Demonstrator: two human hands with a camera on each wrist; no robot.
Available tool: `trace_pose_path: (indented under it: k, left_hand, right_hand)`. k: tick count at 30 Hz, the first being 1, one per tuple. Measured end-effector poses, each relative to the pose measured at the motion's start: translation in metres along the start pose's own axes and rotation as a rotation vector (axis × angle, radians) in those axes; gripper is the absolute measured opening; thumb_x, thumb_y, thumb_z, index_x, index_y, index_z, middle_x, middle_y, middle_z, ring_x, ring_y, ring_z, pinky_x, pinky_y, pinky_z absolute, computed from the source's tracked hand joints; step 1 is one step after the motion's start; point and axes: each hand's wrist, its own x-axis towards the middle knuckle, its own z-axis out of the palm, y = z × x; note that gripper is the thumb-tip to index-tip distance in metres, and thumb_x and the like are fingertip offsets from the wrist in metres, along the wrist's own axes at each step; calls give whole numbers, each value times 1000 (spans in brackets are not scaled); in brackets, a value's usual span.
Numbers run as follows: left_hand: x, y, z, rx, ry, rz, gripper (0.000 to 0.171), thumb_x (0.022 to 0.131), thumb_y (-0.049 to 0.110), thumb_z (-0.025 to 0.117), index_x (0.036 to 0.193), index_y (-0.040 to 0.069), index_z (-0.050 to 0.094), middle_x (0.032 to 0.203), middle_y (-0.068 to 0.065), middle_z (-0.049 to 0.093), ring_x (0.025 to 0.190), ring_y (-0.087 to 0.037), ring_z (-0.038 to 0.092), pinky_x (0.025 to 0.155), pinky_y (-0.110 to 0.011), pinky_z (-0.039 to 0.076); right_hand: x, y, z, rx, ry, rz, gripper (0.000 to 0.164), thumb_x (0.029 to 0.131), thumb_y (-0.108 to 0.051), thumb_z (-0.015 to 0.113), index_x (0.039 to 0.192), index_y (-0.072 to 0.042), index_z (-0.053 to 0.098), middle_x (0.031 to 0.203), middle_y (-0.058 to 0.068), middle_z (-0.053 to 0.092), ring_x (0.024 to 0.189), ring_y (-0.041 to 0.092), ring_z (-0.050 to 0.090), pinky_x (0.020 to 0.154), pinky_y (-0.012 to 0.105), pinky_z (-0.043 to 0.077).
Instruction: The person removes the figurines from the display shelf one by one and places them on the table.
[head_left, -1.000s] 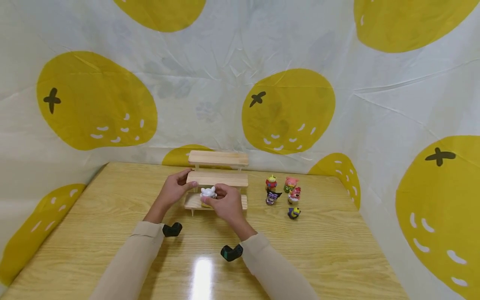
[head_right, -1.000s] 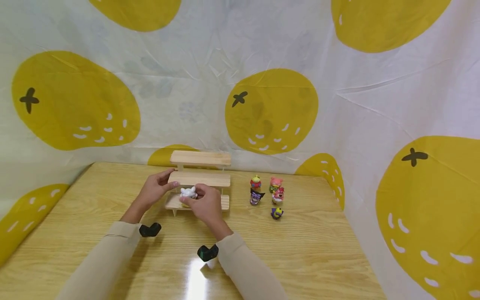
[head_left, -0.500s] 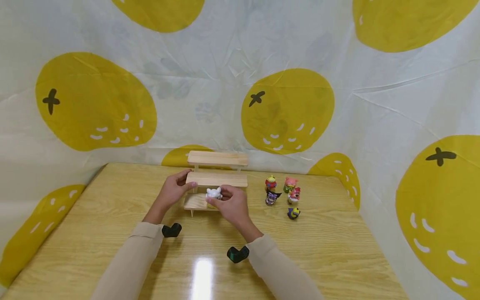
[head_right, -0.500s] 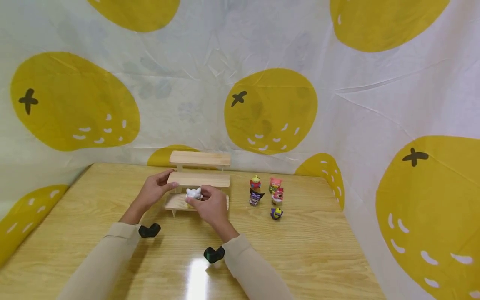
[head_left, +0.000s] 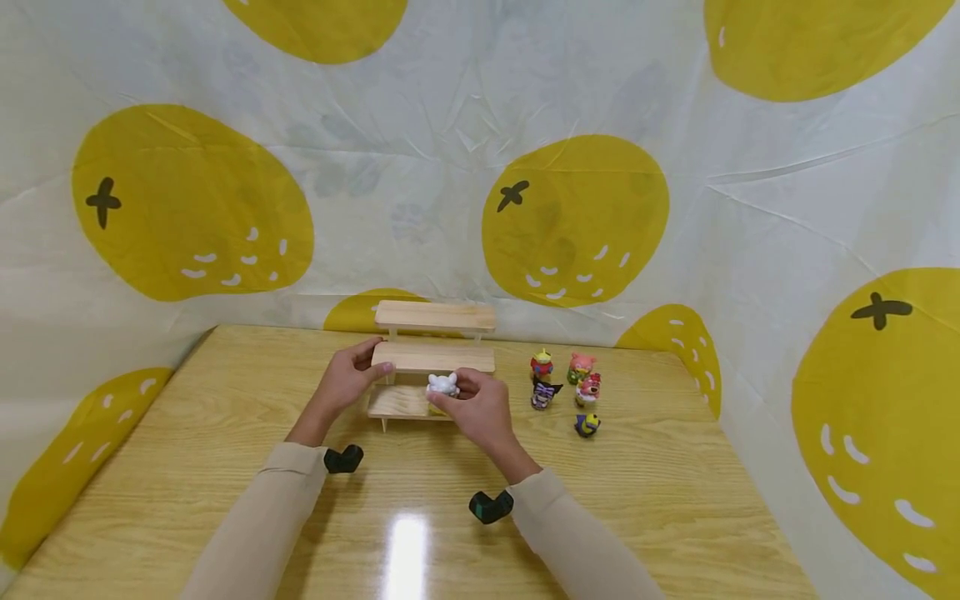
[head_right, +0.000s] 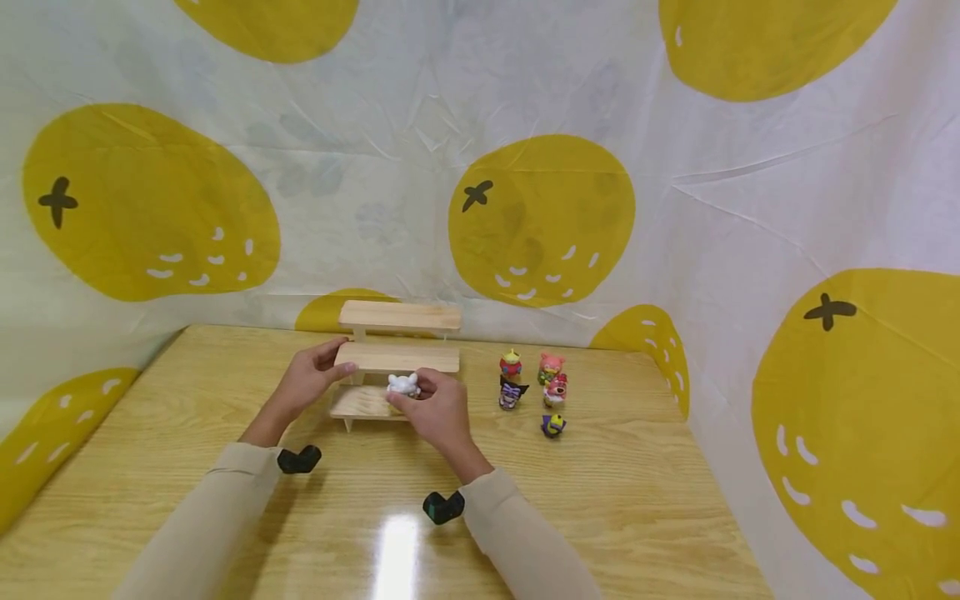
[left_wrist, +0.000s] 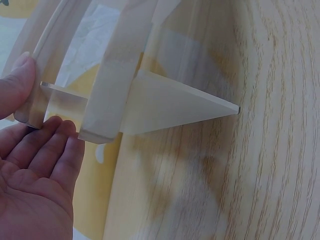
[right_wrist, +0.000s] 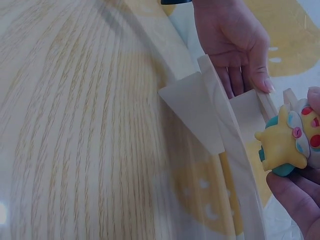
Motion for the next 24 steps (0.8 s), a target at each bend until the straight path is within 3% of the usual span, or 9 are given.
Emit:
trace_pose_path:
  k: [5, 11, 18, 24]
  left_hand:
    - [-1, 0, 0, 19, -10, -12, 73, 102, 31, 70, 161, 2, 38, 162, -27, 40, 146, -43, 48, 113, -57, 49]
    - [-1, 2, -1, 29, -18, -33, 74, 102, 35, 70, 161, 6, 38, 167, -25, 34, 149, -42, 44, 115, -59, 46]
    - [-2, 3, -3, 26, -24, -18, 74, 102, 34, 70, 161, 4, 38, 165, -27, 34, 149, -43, 43, 115, -58, 46]
    - [-2, 4, -3, 6, -23, -23, 72, 102, 30, 70, 161, 3, 38, 166, -27, 33, 151, -43, 41, 116, -58, 45]
  right_hand:
    - [-2, 3, -5, -9, 16, -4, 26, 82, -26, 91, 93, -8, 76, 95, 10, 81, 84, 18, 77, 71, 28, 63]
    - [-3, 4, -12, 5, 38, 20, 32, 81, -26, 92, 102, -7, 78, 100, 13, 81, 88, 22, 78, 73, 30, 65]
    - [-5, 7, -20, 8, 41, 38, 29, 83, -27, 91, 101, -8, 77, 101, 12, 81, 90, 21, 78, 74, 30, 65]
    - [-6, 8, -26, 9, 53, 39, 37, 82, -27, 91, 111, -7, 78, 103, 12, 81, 92, 23, 79, 77, 34, 66]
